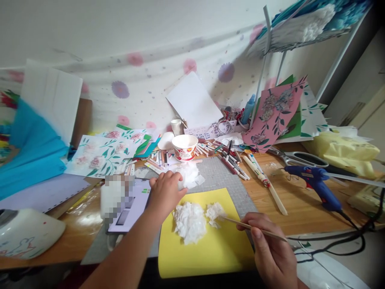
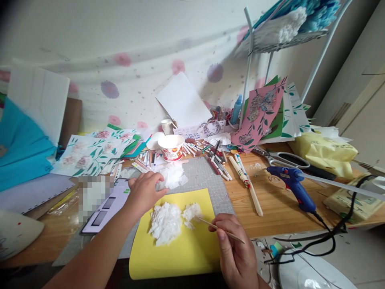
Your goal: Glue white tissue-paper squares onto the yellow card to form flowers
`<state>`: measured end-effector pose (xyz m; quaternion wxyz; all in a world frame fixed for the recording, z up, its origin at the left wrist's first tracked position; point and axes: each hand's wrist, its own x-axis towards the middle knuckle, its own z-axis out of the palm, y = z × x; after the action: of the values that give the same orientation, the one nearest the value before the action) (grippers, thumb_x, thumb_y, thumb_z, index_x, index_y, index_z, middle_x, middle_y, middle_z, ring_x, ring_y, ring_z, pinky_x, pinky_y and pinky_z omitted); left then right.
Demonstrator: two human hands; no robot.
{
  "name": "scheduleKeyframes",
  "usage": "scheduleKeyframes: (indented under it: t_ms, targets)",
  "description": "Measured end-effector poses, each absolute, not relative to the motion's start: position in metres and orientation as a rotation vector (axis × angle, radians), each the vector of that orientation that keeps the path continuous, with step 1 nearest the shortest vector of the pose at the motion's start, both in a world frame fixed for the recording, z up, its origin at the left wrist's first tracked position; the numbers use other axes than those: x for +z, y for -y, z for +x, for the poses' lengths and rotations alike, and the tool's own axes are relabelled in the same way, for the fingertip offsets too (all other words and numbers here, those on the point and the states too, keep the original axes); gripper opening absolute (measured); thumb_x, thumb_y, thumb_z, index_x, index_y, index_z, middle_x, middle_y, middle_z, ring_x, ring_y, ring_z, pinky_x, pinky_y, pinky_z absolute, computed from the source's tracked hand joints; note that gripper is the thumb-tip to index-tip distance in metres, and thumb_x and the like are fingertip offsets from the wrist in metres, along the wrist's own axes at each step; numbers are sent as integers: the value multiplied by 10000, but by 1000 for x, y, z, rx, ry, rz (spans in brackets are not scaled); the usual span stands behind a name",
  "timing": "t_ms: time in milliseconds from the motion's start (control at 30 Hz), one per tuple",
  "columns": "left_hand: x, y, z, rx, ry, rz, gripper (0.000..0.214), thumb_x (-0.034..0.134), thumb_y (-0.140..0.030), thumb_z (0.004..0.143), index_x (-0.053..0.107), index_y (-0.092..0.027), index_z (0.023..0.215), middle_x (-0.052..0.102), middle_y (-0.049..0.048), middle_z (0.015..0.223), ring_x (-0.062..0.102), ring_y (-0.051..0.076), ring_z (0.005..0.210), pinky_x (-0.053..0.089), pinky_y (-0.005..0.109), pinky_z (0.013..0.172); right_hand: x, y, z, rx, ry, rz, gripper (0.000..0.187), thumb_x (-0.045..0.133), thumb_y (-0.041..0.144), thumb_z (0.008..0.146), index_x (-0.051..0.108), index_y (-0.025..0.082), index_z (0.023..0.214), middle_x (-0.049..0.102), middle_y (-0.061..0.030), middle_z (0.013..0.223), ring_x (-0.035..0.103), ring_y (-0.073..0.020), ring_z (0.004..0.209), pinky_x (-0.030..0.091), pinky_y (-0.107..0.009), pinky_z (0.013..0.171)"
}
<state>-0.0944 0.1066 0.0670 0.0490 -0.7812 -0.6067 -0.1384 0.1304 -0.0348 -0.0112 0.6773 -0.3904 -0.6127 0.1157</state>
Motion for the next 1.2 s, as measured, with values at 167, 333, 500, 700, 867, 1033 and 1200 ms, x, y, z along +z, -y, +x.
scheduleKeyframes:
  t_ms: [167,333,500,700,867,1033,1200]
  targets:
    - [63,-109,-87,-504,1846,-2352,26,662,-214,823,656,-236,837,658,32,935,580,262,1004,302,394,822,-13,34,132,259,1379,-877,204,448,121,1000,610,203,1093,665,-51,899,635,-170,916,542,-276,756]
    - [66,-109,-98,-612,1925,-2378,151,583,-190,872,682,-256,779,688,-15,894,621,206,957,312,374,811,-13,34,132,253,1390,-860,202,454,115,999,609,192,1103,661,-55,906,631,-163,935,542,-258,770]
    - [57,-106,-107,-596,1934,-2505,66,674,-233,804,707,-289,795,723,-51,900,639,202,963,321,358,799,-11,34,131,249,1397,-851,189,447,116,1002,602,187,1082,656,-52,902,638,-153,891,537,-257,766]
    - [53,-104,-106,-647,1930,-2443,175,591,-104,771,649,-250,848,708,-26,929,622,213,961,311,370,811,-10,36,132,242,1395,-874,184,450,126,1000,605,193,1071,655,-60,929,648,-161,867,545,-278,749]
    - [51,-103,-105,-673,1885,-2424,177,621,-108,770,650,-255,866,701,-21,922,609,223,966,298,392,827,-12,35,133,256,1390,-883,183,460,131,995,611,204,1069,648,-61,942,655,-167,855,558,-284,721]
    - [50,-103,-101,-731,1859,-2436,117,670,-143,785,686,-259,792,698,-11,916,600,243,984,298,409,847,-12,35,132,251,1395,-875,197,462,121,992,615,207,1082,657,-65,951,647,-171,854,555,-305,735]
    - [51,-107,-104,-910,1886,-2439,135,636,-170,806,703,-260,730,700,-6,882,613,243,976,340,417,885,-13,36,132,269,1371,-878,196,463,134,996,622,216,1077,662,-58,946,651,-170,849,549,-312,739]
